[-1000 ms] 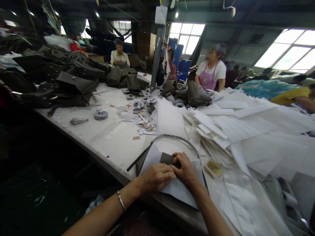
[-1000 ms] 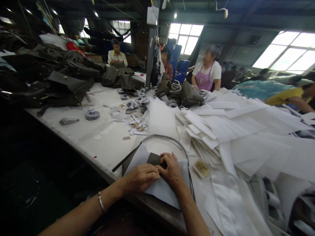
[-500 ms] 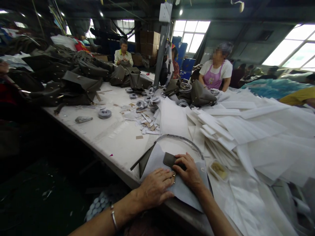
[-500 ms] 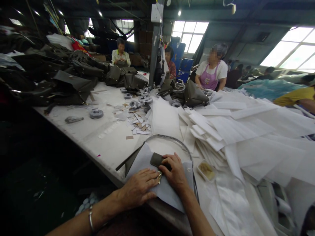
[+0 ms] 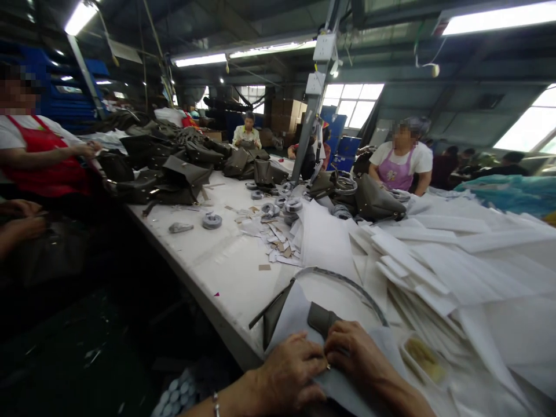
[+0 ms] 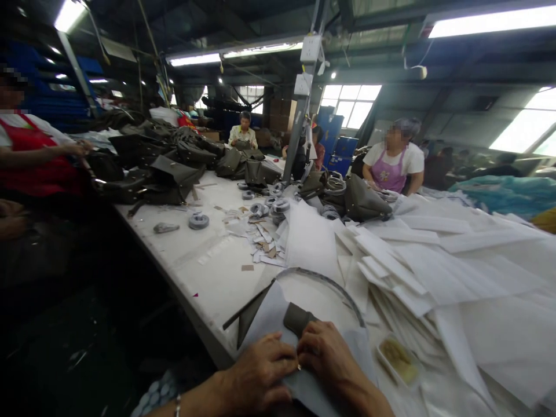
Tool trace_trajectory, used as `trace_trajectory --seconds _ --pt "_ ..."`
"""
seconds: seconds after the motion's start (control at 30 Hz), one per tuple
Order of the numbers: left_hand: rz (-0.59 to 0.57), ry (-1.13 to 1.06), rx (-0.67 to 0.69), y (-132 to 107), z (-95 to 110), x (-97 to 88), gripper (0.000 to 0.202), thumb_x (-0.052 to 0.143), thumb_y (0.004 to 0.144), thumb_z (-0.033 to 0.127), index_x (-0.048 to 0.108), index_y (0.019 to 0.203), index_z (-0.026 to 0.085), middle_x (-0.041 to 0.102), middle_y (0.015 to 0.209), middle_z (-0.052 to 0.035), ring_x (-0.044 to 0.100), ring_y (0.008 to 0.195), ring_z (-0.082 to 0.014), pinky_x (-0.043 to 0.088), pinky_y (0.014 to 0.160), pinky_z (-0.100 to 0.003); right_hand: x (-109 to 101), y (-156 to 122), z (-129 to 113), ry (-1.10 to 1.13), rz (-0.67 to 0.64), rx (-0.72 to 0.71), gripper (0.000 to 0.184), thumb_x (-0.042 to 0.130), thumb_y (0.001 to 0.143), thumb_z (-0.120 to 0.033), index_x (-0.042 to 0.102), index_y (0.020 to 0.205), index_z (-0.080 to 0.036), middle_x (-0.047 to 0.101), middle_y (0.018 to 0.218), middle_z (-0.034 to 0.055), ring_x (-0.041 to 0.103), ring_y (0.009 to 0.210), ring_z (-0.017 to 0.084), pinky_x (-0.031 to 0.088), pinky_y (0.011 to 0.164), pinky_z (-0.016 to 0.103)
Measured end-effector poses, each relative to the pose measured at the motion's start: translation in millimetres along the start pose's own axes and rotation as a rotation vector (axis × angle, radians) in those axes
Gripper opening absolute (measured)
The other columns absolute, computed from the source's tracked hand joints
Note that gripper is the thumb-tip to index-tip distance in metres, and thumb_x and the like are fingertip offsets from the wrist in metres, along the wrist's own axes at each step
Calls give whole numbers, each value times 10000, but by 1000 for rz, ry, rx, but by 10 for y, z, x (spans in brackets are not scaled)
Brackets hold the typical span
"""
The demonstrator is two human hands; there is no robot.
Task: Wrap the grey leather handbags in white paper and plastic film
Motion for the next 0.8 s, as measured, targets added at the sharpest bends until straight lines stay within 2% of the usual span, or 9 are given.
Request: trace_trajectory --seconds 0.17,0.23,0.33,0.43,0.57,0.67,0.73,0.8 --pt "79 153 81 -19 62 61 351 587 955 414 546 1266 256 599 1324 -28 567 1175 -167 328 1163 -417 53 32 -51 -115 27 151 161 613 811 -91 709 787 -219 689 882 9 613 914 182 368 851 318" --pt "139 236 91 -31 99 82 334 554 968 393 562 1265 241 611 1293 -45 565 1168 -173 349 1148 -410 113 -27 -73 -165 112 254 136 614 812 -95 692 797 -206 680 897 23 600 921 198 370 850 327" --pt "169 376 143 -54 170 100 369 411 1006 257 529 1350 193 599 1292 -90 523 1226 -194 369 1129 -404 177 -121 -125 -175 284 364 92 637 821 -117 667 793 -198 668 892 29 584 909 208 381 852 335" --pt "203 453 210 -53 216 81 445 335 994 167 502 1400 237 598 1291 -82 512 1233 -202 363 1124 -418 149 -150 -156 -99 394 377 86 668 815 -131 660 766 -201 671 874 20 587 893 199 404 841 327" --pt "307 427 186 -18 199 79 495 299 997 139 509 1401 333 618 1262 -37 537 1198 -187 296 1149 -414 19 -189 -159 -6 370 336 137 639 861 -148 698 754 -209 704 855 10 627 868 175 451 824 294" --pt "395 379 146 -7 172 123 467 289 1016 173 576 1331 363 627 1259 -18 556 1181 -184 288 1147 -408 -11 -307 -223 -38 345 274 132 608 905 -188 724 945 -238 729 999 5 648 972 181 435 965 330" --pt "430 348 114 -3 146 155 433 294 1028 206 625 1268 352 632 1263 -18 562 1177 -184 301 1139 -410 41 -404 -265 -104 372 240 244 593 922 -207 667 1150 -251 703 1158 28 624 1091 221 368 1075 428" --pt "445 334 101 -2 128 178 415 293 1037 230 651 1224 326 636 1265 -27 559 1185 -184 303 1138 -412 145 -483 -271 -159 425 219 361 586 926 -210 585 1284 -256 670 1249 47 597 1157 251 356 1095 477"
Point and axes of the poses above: each hand's wrist, its own y-axis towards the middle knuckle, its own x-axis out of the palm, z = x × y, the point moved 5 cm from there along y, towards the middle knuckle
